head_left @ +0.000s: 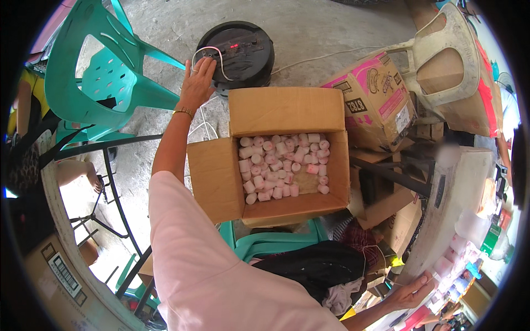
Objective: The person assembles small pink candles by inserting wicks, trimming excess wick with scissors, and wiping the candles with a cloth. They also use a lighter to melt the candle surface and place finished candles into a cardboard box.
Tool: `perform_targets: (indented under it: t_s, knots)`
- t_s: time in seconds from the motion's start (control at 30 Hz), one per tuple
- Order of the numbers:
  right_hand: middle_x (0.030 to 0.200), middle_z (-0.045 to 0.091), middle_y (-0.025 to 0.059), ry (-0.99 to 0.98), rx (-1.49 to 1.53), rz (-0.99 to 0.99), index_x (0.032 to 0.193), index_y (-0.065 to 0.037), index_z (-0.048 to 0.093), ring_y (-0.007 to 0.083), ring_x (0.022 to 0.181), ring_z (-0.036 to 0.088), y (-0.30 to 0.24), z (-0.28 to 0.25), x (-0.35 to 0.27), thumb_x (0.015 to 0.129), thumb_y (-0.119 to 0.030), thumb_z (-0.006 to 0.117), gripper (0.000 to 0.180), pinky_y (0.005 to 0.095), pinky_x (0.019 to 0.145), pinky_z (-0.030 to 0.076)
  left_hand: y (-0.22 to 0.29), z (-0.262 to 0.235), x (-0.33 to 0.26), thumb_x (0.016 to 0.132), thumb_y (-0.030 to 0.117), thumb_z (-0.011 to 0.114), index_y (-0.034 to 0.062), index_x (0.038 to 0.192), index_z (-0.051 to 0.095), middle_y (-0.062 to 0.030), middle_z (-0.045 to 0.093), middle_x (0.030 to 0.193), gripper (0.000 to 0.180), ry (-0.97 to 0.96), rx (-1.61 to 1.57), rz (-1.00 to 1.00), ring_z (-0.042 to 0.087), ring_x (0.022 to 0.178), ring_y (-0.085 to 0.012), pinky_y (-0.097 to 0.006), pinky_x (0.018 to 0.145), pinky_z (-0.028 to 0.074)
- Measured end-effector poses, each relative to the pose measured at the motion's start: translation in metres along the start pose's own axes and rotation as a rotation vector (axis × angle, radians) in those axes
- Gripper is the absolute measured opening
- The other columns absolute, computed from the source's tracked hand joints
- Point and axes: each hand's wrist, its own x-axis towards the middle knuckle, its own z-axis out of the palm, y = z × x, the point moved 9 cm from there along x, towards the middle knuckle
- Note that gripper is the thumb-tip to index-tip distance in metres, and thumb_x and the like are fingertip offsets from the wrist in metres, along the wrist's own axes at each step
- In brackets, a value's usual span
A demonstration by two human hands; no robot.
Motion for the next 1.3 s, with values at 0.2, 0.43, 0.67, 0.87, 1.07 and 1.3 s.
perform_targets:
  t_s: [0.2, 0.43, 0.67, 0.87, 1.07, 1.3]
  knots:
    - [0.091, 0.06, 0.0114, 0.019, 0.033, -0.059, 0.099, 0.004, 0.06, 0.0229, 0.08, 0.056, -0.002, 0.0, 0.003, 0.104, -0.024, 0.044, 0.032, 0.0322, 0.07, 0.046, -0.009, 0.005, 0.012, 0.063, 0.034, 0.086, 0.0154, 0.136, 0.043, -0.0056, 0.037, 0.147, 0.087, -0.033, 0.016, 0.043, 0.036, 0.137, -0.0244, -0.052, 0.115, 0.026]
    - [0.091, 0.059, 0.0121, 0.024, 0.025, -0.046, 0.099, 0.004, 0.059, 0.0239, 0.081, 0.057, -0.002, 0.0, 0.003, 0.104, -0.023, 0.045, 0.031, 0.0327, 0.071, 0.046, -0.023, 0.014, 0.026, 0.058, 0.036, 0.089, 0.0197, 0.136, 0.037, -0.0058, 0.03, 0.152, 0.095, -0.128, -0.108, 0.032, 0.033, 0.14, -0.0268, -0.05, 0.116, 0.026]
    - [0.092, 0.059, 0.0108, 0.022, -0.014, -0.078, 0.099, 0.003, 0.058, 0.0223, 0.079, 0.055, -0.005, 0.0, 0.003, 0.104, -0.024, 0.043, 0.031, 0.0318, 0.067, 0.044, -0.031, 0.021, 0.029, 0.053, 0.036, 0.091, 0.0216, 0.136, 0.036, -0.0061, 0.027, 0.152, 0.101, -0.13, -0.139, -0.008, 0.032, 0.14, -0.0299, -0.051, 0.116, 0.027]
    - [0.093, 0.062, 0.0084, -0.012, -0.024, -0.031, 0.101, -0.002, 0.061, 0.0213, 0.082, 0.058, 0.005, 0.001, 0.005, 0.103, -0.027, 0.044, 0.031, 0.0328, 0.072, 0.046, -0.036, 0.025, 0.035, 0.051, 0.043, 0.092, 0.0283, 0.139, 0.033, -0.0051, 0.027, 0.152, 0.106, -0.091, -0.162, 0.032, 0.034, 0.139, -0.0302, -0.052, 0.116, 0.028]
    - [0.092, 0.061, 0.0112, 0.0, -0.075, -0.041, 0.1, 0.0, 0.062, 0.0232, 0.08, 0.057, 0.003, -0.002, 0.005, 0.103, -0.026, 0.045, 0.032, 0.0335, 0.067, 0.044, -0.031, 0.018, 0.048, 0.036, 0.04, 0.096, 0.0361, 0.153, 0.013, -0.0075, 0.03, 0.153, 0.143, -0.001, 0.018, 0.191, 0.034, 0.138, -0.0328, -0.055, 0.114, 0.032]
    - [0.088, 0.062, 0.0104, 0.025, -0.098, -0.029, 0.1, 0.0, 0.062, 0.0225, 0.077, 0.057, -0.003, -0.003, 0.006, 0.103, -0.027, 0.045, 0.032, 0.0339, 0.066, 0.045, -0.029, 0.024, 0.05, 0.039, 0.038, 0.095, 0.0383, 0.152, 0.014, -0.0134, 0.038, 0.145, 0.139, -0.125, -0.182, 0.176, 0.041, 0.132, -0.0363, -0.045, 0.113, 0.036]
